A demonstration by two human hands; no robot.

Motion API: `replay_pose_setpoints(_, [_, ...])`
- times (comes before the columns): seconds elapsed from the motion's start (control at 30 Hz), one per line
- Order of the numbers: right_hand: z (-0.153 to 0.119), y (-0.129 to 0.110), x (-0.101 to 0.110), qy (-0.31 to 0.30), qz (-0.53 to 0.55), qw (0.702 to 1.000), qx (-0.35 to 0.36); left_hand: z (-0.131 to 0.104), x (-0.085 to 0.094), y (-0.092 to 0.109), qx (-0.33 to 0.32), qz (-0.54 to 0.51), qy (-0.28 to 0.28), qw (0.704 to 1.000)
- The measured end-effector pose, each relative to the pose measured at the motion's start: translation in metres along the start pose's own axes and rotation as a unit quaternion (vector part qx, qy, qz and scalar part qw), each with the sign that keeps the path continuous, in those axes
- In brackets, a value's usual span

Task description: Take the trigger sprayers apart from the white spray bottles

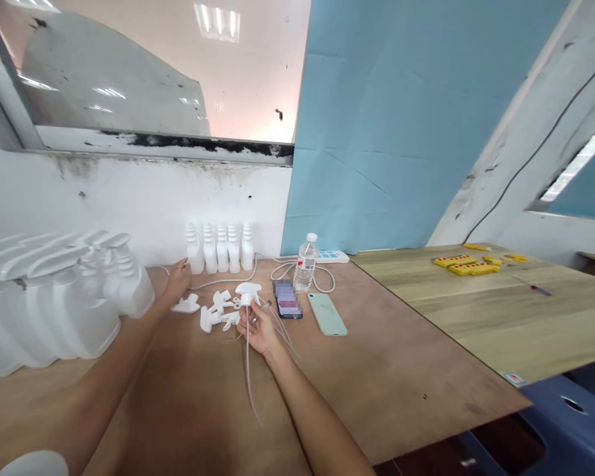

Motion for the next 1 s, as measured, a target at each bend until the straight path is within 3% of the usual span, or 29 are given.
replay_pose_setpoints(0.13, [-0.005, 0.003, -0.004, -0.007, -0.003, 1.000, -0.011, -0.063, 0.019, 0.021, -0.053, -0.017, 0.027, 0.998])
replay_pose_setpoints(0.3, [-0.013, 0.011, -0.014, -0.017, -0.024, 0.998, -0.050, -0.125, 0.040, 0.043, -0.080, -0.055, -0.003, 0.995])
replay_pose_setpoints(0.47, [-0.019, 0.019, -0.024, -0.023, -0.065, 0.994, -0.083, -0.140, 0.046, 0.052, -0.061, -0.122, -0.037, 0.990])
replay_pose_setpoints(0.67, [-0.022, 0.028, -0.027, -0.019, -0.098, 0.988, -0.115, -0.151, 0.037, 0.052, 0.014, -0.214, -0.082, 0.973])
replay_pose_setpoints(0.9, [-0.023, 0.052, -0.039, -0.053, -0.119, 0.973, -0.191, -0.167, 0.015, 0.047, 0.073, -0.307, -0.238, 0.918])
replay_pose_setpoints(1.0, [-0.028, 0.069, -0.045, -0.062, -0.125, 0.964, -0.228, -0.173, 0.006, 0.045, 0.082, -0.345, -0.272, 0.895])
Point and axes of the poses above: each hand's wrist, its own z-axis towards the middle knuckle, its own x-axis out of the back of the hand, y = z × x, the point moved 4 cm from there along z, towards the middle knuckle
